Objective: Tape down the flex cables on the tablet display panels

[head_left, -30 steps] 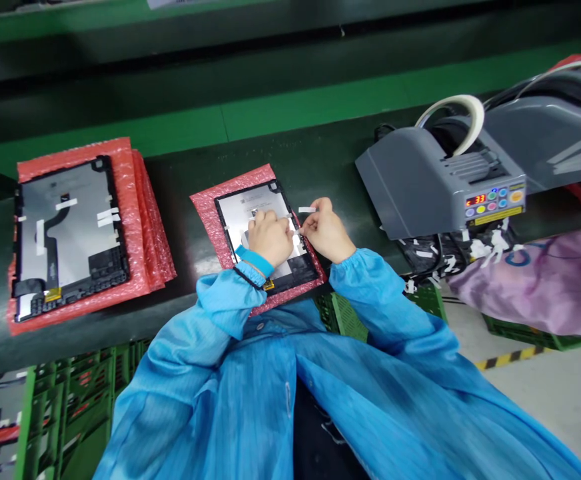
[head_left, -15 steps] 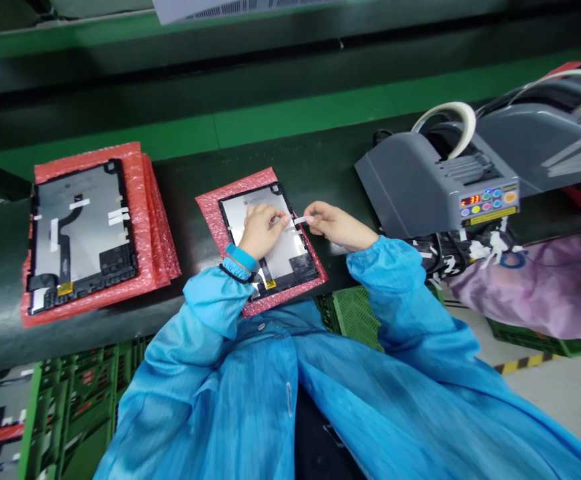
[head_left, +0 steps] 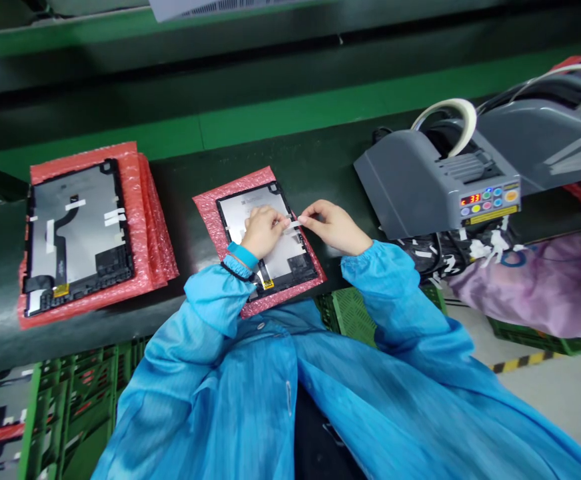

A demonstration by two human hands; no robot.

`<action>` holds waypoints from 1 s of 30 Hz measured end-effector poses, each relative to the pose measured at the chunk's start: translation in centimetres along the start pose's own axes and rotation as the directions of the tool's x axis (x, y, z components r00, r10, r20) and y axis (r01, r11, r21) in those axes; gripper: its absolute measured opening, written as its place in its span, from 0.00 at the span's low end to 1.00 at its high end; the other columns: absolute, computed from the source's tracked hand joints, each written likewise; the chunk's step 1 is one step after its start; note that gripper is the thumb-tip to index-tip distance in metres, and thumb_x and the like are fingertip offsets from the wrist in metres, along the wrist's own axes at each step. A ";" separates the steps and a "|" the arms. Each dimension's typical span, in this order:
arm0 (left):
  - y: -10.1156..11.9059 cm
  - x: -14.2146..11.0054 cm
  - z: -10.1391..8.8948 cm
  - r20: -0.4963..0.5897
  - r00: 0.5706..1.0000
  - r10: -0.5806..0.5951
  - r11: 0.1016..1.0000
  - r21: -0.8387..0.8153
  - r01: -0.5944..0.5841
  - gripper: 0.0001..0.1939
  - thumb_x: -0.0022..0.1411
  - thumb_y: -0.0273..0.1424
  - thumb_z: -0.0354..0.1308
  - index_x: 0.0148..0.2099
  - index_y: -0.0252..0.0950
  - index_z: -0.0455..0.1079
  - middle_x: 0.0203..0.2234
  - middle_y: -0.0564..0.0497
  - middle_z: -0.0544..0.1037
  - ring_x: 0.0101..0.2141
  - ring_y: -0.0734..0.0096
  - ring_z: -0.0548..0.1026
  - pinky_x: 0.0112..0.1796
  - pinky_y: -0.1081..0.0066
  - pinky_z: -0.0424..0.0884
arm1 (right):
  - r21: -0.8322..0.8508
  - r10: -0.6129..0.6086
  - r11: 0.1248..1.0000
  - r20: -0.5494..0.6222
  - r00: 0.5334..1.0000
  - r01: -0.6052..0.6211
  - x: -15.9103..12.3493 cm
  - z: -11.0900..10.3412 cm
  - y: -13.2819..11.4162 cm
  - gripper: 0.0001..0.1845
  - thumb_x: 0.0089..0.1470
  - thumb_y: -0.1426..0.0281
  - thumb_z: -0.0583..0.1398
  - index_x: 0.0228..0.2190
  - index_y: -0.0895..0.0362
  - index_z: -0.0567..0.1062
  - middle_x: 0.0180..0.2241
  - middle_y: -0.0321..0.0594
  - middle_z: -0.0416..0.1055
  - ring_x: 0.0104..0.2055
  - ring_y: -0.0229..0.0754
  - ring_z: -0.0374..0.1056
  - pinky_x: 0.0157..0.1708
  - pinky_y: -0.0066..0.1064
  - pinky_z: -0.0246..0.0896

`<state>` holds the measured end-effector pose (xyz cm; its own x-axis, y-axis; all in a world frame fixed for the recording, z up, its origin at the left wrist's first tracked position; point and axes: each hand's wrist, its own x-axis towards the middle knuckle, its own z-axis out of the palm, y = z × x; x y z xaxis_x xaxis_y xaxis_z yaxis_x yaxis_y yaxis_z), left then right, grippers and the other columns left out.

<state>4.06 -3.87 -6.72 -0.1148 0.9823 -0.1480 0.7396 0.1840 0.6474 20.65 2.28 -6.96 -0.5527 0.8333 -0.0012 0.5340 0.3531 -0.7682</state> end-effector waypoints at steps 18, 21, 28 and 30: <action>0.1 0.2 1.7 -0.057 0.995 -0.079 0.968 0.234 0.090 0.11 0.65 0.34 0.53 0.35 0.35 0.74 0.43 0.43 0.72 0.51 0.51 0.63 0.47 0.57 0.59 | -0.288 -0.019 0.957 -0.124 0.992 -0.018 0.6 3.3 2.2 0.07 0.54 0.69 0.59 0.27 0.55 0.76 0.38 0.46 0.68 0.45 0.51 0.61 0.46 0.45 0.56; 0.0 0.2 1.8 -0.063 0.996 -0.069 0.965 0.250 0.082 0.12 0.65 0.34 0.53 0.35 0.35 0.74 0.43 0.42 0.72 0.51 0.51 0.63 0.46 0.57 0.59 | -0.303 -0.014 0.953 -0.115 0.993 -0.022 0.6 3.3 2.1 0.07 0.54 0.69 0.59 0.28 0.56 0.76 0.38 0.46 0.68 0.45 0.51 0.60 0.46 0.44 0.57; 0.0 0.0 2.0 -0.091 0.994 -0.057 0.962 0.262 0.079 0.11 0.64 0.35 0.54 0.34 0.36 0.73 0.41 0.43 0.72 0.51 0.51 0.63 0.47 0.56 0.59 | -0.331 0.023 0.942 -0.100 0.995 -0.055 0.4 3.3 1.6 0.06 0.54 0.68 0.59 0.28 0.55 0.76 0.38 0.46 0.68 0.45 0.50 0.61 0.45 0.43 0.57; 0.0 0.0 2.0 -0.105 0.993 -0.055 0.961 0.264 0.082 0.10 0.63 0.35 0.55 0.33 0.36 0.72 0.41 0.43 0.72 0.51 0.51 0.63 0.47 0.57 0.59 | -0.340 0.071 0.934 -0.132 0.989 -0.112 0.4 3.1 1.5 0.07 0.53 0.65 0.61 0.28 0.55 0.76 0.37 0.45 0.68 0.45 0.51 0.60 0.44 0.42 0.56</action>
<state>5.40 -3.97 -8.18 -0.2244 0.9689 -0.1047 0.8766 0.2476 0.4127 19.26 1.82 -10.15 -0.4241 0.9051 0.0293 0.7781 0.3807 -0.4997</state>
